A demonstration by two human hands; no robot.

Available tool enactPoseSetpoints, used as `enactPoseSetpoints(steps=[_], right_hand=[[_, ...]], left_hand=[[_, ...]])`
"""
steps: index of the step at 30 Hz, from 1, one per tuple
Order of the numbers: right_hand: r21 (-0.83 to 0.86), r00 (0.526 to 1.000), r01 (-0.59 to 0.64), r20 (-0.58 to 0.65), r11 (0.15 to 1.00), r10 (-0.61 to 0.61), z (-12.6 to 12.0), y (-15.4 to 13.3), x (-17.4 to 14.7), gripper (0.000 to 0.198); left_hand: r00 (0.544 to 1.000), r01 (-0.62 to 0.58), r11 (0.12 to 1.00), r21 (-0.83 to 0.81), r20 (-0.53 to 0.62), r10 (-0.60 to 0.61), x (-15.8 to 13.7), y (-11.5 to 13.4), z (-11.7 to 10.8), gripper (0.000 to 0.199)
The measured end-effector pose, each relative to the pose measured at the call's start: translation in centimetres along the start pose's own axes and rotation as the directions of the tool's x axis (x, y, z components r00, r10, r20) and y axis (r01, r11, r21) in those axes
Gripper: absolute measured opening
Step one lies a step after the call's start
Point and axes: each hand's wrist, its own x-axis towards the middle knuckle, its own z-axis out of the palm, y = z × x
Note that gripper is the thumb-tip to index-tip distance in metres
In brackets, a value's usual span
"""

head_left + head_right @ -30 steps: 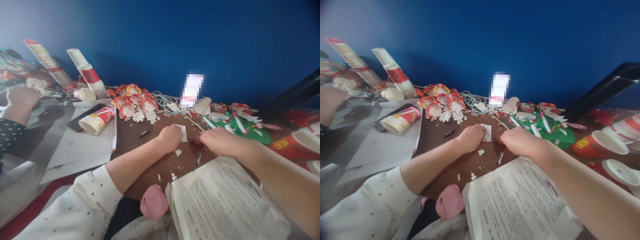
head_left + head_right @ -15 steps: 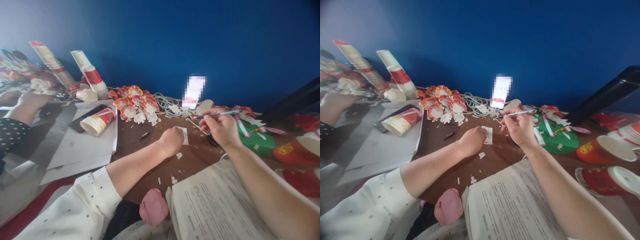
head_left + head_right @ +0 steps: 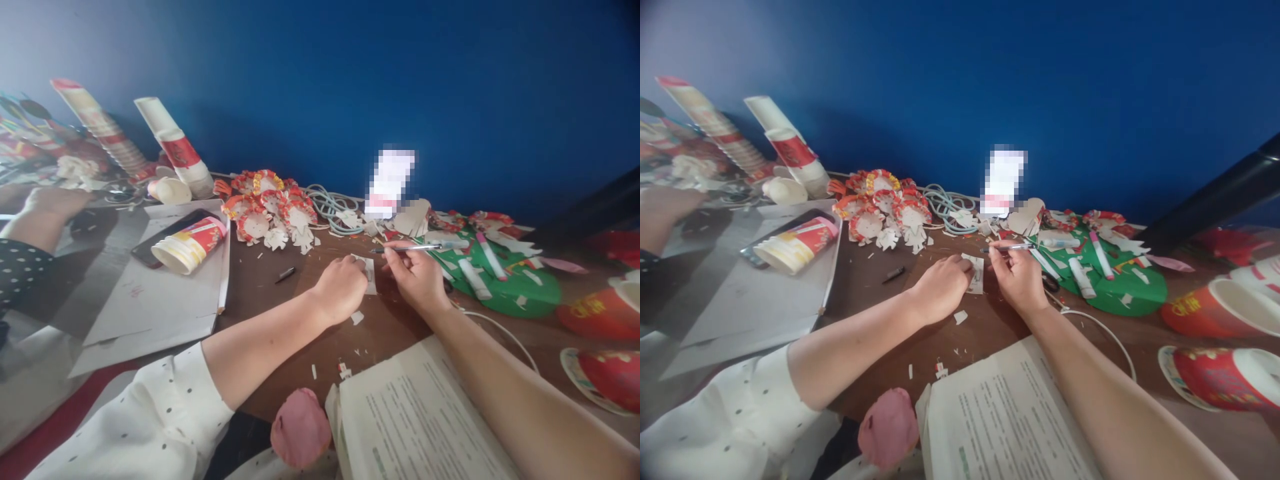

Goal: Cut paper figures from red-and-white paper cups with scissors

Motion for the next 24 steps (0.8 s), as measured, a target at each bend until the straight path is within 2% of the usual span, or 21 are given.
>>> enactPoseSetpoints(steps=[5, 15, 24], right_hand=[[0.021, 1.0, -0.002, -0.007, 1.0, 0.002, 0.19, 0.33, -0.21, 0.026], [-0.035, 0.999, 0.032, 0.002, 0.999, -0.032, 0.36, 0.43, -0.41, 0.023], [-0.109, 0.998, 0.059, 0.013, 0.992, -0.058, 0.39, 0.29, -0.58, 0.025]], left_hand=[[0.999, -0.014, 1.0, -0.004, -0.046, 0.014, 0.06, -0.13, 0.46, 0.029], [0.999, 0.003, 0.999, -0.032, 0.048, -0.001, 0.29, -0.13, -0.09, 0.029], [0.999, -0.042, 0.999, 0.005, 0.009, 0.042, 0.3, -0.09, 0.02, 0.026]])
